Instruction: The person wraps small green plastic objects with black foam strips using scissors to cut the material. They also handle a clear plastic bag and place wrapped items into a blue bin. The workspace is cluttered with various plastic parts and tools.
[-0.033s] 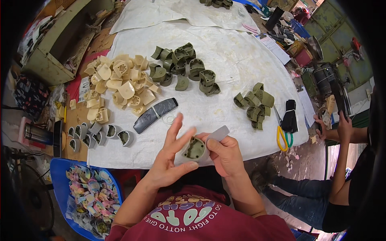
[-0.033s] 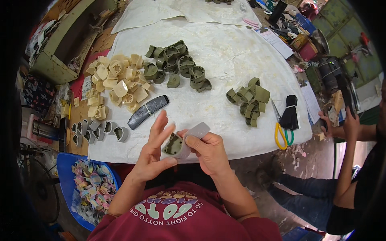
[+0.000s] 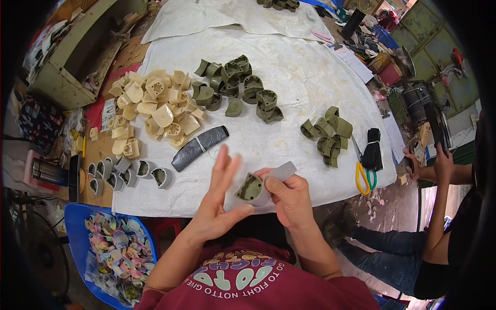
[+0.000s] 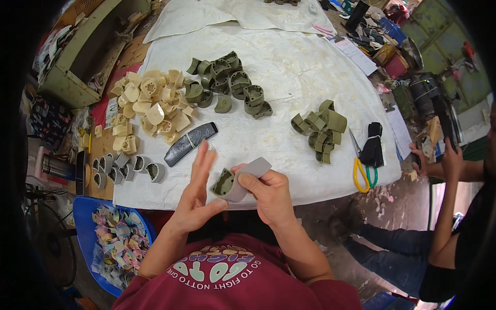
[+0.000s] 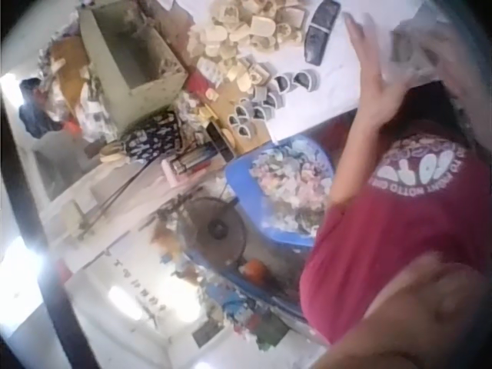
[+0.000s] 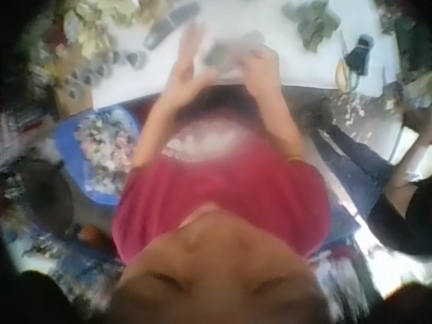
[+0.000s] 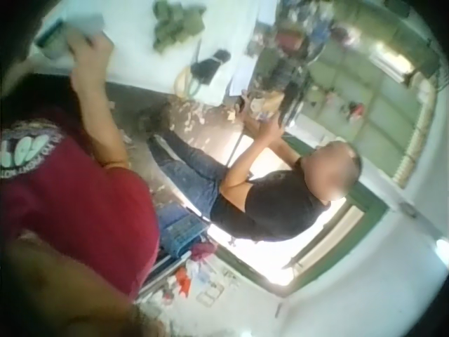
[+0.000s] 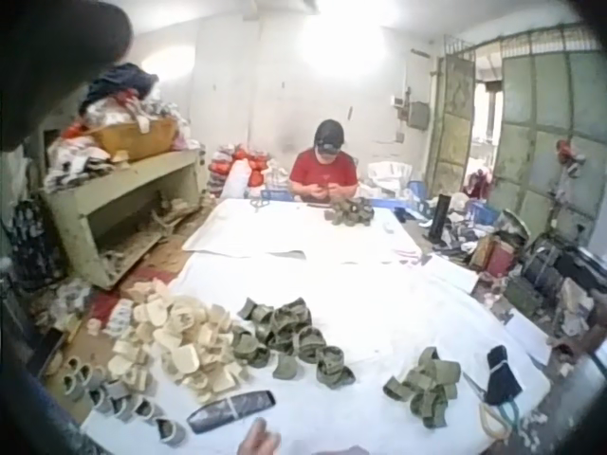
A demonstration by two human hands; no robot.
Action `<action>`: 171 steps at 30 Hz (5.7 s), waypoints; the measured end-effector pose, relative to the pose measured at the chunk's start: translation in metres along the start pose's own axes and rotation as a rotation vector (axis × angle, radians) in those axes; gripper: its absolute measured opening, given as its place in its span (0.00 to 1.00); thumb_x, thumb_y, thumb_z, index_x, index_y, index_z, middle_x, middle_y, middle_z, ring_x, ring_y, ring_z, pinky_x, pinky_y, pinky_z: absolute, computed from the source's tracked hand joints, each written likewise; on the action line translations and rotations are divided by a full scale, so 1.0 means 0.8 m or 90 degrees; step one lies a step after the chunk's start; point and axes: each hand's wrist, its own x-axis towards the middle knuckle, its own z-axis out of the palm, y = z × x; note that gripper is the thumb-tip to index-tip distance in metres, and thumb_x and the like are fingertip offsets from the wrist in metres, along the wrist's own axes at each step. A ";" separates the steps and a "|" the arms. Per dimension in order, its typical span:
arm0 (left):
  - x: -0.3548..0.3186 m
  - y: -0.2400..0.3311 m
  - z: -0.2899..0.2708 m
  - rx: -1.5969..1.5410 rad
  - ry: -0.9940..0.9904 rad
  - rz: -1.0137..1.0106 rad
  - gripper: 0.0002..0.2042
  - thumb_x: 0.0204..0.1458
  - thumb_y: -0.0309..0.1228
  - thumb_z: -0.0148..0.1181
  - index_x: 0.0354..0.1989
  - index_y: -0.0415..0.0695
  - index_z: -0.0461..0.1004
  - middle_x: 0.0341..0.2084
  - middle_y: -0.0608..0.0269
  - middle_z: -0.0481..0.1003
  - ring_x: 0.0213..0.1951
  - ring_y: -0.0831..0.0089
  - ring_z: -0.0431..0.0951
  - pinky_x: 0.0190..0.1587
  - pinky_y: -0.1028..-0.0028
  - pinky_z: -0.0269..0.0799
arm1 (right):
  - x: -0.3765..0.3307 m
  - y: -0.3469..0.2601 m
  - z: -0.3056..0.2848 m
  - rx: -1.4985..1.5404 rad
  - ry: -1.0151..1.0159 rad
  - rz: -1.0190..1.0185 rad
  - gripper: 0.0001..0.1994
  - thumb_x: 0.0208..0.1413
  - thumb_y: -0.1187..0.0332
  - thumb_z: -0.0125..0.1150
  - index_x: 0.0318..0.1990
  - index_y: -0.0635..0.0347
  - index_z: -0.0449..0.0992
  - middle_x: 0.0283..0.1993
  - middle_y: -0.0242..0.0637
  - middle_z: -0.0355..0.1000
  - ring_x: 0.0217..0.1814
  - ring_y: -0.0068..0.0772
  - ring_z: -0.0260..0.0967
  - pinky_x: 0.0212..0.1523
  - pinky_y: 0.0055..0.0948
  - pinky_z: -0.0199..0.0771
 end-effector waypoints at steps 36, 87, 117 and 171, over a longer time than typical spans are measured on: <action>-0.011 -0.002 -0.023 -0.045 -0.099 -0.139 0.29 0.43 0.18 0.65 0.57 0.39 0.64 0.45 0.58 0.69 0.45 0.73 0.73 0.46 0.73 0.71 | -0.006 -0.009 0.015 -0.194 -0.140 0.061 0.08 0.45 0.82 0.67 0.34 0.66 0.76 0.37 0.33 0.70 0.37 0.21 0.69 0.37 0.22 0.71; -0.013 0.000 0.008 -0.707 0.062 -0.316 0.27 0.60 0.37 0.54 0.64 0.38 0.57 0.50 0.54 0.71 0.46 0.64 0.77 0.47 0.62 0.76 | 0.014 0.021 0.034 -0.405 -0.004 -0.335 0.12 0.58 0.72 0.57 0.47 0.67 0.77 0.51 0.44 0.73 0.56 0.39 0.67 0.54 0.31 0.67; -0.006 0.002 -0.006 -0.291 0.009 -0.040 0.36 0.50 0.17 0.58 0.68 0.39 0.51 0.61 0.55 0.60 0.61 0.68 0.61 0.62 0.69 0.56 | 0.047 0.027 0.031 -0.145 -0.235 -0.067 0.17 0.64 0.61 0.52 0.52 0.65 0.71 0.54 0.40 0.71 0.58 0.29 0.65 0.60 0.30 0.61; -0.004 0.015 -0.007 -0.554 0.110 -0.159 0.40 0.51 0.21 0.61 0.70 0.47 0.45 0.57 0.55 0.63 0.48 0.77 0.72 0.48 0.78 0.70 | 0.028 0.001 0.044 -0.622 -0.239 -0.483 0.29 0.53 0.55 0.63 0.56 0.68 0.69 0.62 0.47 0.65 0.68 0.49 0.56 0.64 0.39 0.55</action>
